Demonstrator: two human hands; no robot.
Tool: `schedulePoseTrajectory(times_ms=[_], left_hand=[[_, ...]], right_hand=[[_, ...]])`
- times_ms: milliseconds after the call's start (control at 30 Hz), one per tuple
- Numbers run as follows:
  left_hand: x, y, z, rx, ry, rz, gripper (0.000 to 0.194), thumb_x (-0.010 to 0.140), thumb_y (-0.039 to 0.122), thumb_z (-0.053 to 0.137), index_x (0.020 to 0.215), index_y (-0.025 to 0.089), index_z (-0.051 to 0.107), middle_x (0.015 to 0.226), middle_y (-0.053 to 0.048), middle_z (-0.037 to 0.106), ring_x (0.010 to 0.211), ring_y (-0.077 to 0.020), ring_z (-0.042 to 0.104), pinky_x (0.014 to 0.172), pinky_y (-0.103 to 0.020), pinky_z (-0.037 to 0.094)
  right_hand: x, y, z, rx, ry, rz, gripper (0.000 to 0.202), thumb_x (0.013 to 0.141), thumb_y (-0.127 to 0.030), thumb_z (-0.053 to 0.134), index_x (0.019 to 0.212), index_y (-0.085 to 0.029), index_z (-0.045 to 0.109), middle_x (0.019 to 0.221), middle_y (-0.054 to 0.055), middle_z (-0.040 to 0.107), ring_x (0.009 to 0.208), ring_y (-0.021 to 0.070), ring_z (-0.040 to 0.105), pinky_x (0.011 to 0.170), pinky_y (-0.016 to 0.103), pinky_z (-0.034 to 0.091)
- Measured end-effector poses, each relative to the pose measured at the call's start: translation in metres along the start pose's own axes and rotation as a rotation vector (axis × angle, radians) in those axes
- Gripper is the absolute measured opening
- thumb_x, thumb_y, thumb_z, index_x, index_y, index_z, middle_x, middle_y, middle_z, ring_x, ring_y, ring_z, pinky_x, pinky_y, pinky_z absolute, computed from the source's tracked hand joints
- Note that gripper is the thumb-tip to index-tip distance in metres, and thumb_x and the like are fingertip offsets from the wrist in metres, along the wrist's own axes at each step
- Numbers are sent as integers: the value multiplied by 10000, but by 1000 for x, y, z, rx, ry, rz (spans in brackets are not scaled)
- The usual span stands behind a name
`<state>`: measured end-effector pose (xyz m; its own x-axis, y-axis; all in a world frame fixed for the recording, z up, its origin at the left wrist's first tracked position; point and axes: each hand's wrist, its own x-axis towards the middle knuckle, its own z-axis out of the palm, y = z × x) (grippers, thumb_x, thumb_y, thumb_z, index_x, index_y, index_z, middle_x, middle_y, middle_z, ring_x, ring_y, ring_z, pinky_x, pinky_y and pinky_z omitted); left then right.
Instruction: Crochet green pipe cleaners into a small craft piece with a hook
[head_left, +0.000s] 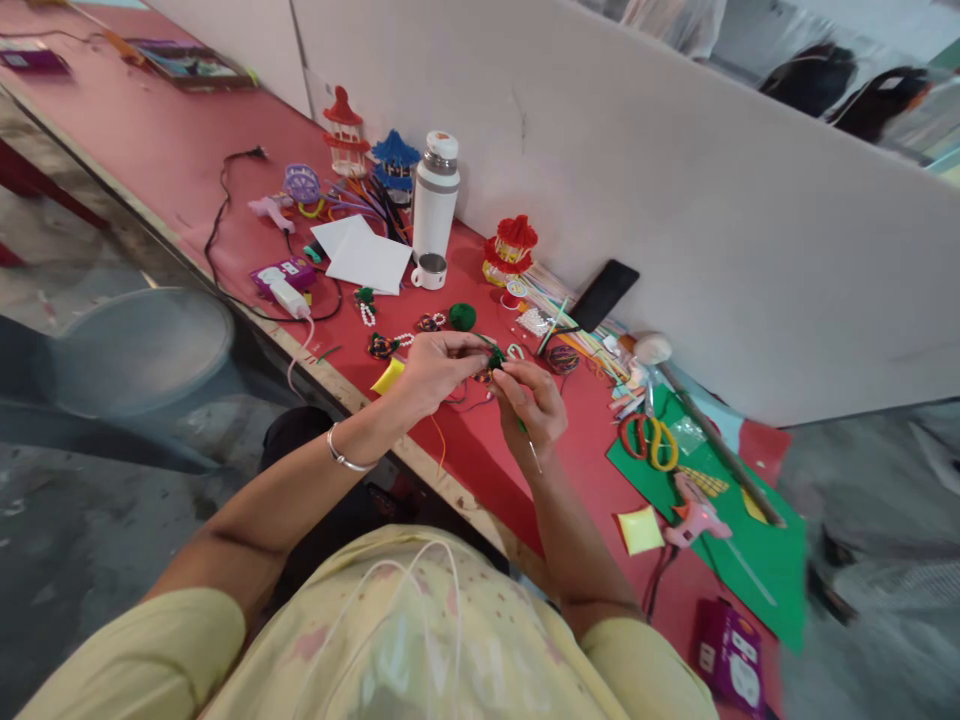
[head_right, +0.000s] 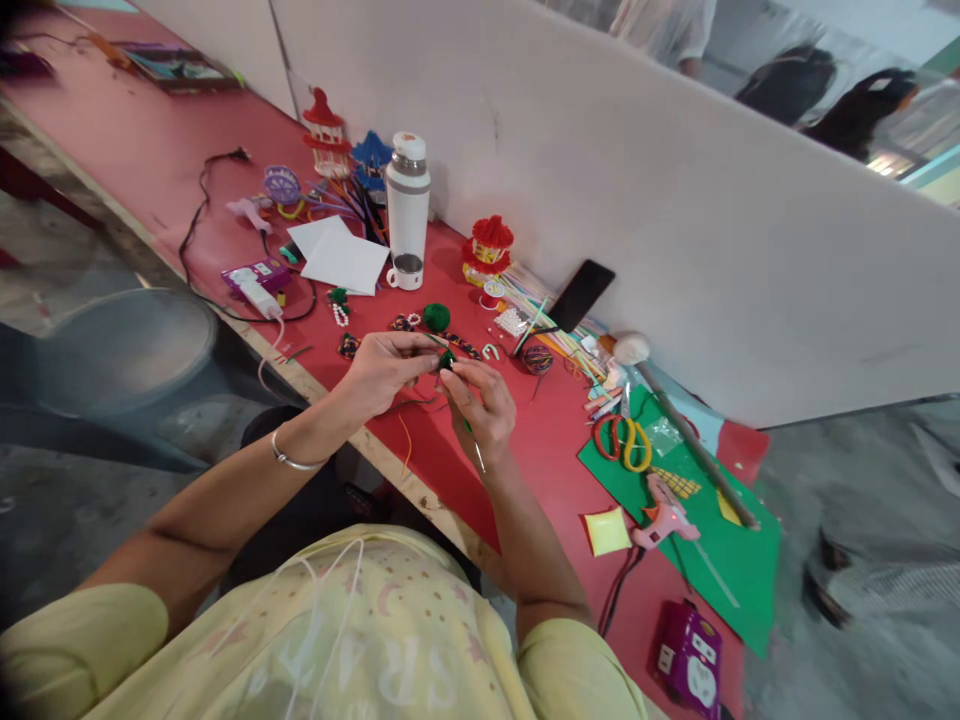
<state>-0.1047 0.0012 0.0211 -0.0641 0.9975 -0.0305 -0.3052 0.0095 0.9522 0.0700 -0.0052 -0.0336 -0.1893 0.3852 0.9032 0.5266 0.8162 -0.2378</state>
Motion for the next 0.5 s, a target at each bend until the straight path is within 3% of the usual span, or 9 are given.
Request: schedulePoseTrajectory(times_ms=[200,367,500], left_hand=[[1,-1,-1,-15,-4,-13,218,734,369,853,768,155,832,638,-25,696,499,-87,526,410,-213,335],[1,-1,0,22,35,85,268,582,329,965,748,167,829,677,-23,727,583,-107,573,485,-227,404],[1,-1,-2,6,-15,26,274,600,313,948,796,154,842,638,-23,711,556,-107,573,465,-227,377]], right_hand=[[2,-1,1,30,-31,-29,401,953,-159,736,1290,-377,745,1119,56,795,1163,257,791,972,473,702],[-3,2,1,68,-81,29,343,978,-195,709,1260,-386,752,1131,51,795,1214,268,776,1007,504,685],[-2,1,1,61,-29,23,322,973,-191,715,1230,-381,760,1107,45,794,1156,259,791,968,491,693]])
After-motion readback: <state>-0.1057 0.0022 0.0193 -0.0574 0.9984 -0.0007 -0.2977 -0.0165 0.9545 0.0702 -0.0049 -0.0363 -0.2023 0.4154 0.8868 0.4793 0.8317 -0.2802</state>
